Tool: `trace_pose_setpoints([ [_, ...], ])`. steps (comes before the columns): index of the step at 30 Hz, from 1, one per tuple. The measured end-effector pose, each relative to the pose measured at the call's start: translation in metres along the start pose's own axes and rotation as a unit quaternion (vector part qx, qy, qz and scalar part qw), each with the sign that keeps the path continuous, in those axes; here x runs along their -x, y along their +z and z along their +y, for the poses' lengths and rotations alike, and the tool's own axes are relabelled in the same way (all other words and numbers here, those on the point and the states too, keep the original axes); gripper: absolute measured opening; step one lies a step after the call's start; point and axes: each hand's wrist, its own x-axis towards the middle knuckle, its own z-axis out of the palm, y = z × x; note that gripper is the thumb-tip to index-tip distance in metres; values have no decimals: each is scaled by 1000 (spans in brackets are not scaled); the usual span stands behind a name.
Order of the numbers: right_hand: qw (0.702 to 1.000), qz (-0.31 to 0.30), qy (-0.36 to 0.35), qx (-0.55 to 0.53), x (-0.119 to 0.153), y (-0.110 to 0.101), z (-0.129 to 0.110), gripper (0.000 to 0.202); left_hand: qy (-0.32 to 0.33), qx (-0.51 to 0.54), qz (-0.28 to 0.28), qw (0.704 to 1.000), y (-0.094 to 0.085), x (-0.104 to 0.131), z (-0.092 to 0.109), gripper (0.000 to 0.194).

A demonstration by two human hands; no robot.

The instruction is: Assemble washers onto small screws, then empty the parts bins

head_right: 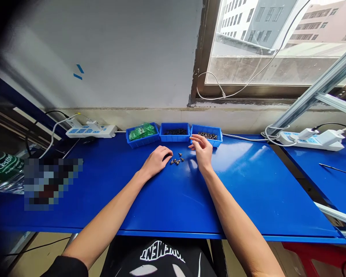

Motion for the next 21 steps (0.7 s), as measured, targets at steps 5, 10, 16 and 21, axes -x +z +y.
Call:
trace_pose_setpoints([
  [5,997,-69,6,15,4,3,-2,22,-4,30,31,999,0,-2,4,10],
  [10,987,-158,10,35,11,8,-7,20,-41,153,86,984,-3,-2,9,16],
  [16,964,-263,40,19,13,8,-10,25,-78,284,87,952,-7,-3,9,31],
  [21,957,-278,80,-26,14,7,-13,34,-93,324,70,939,-7,-5,6,42],
])
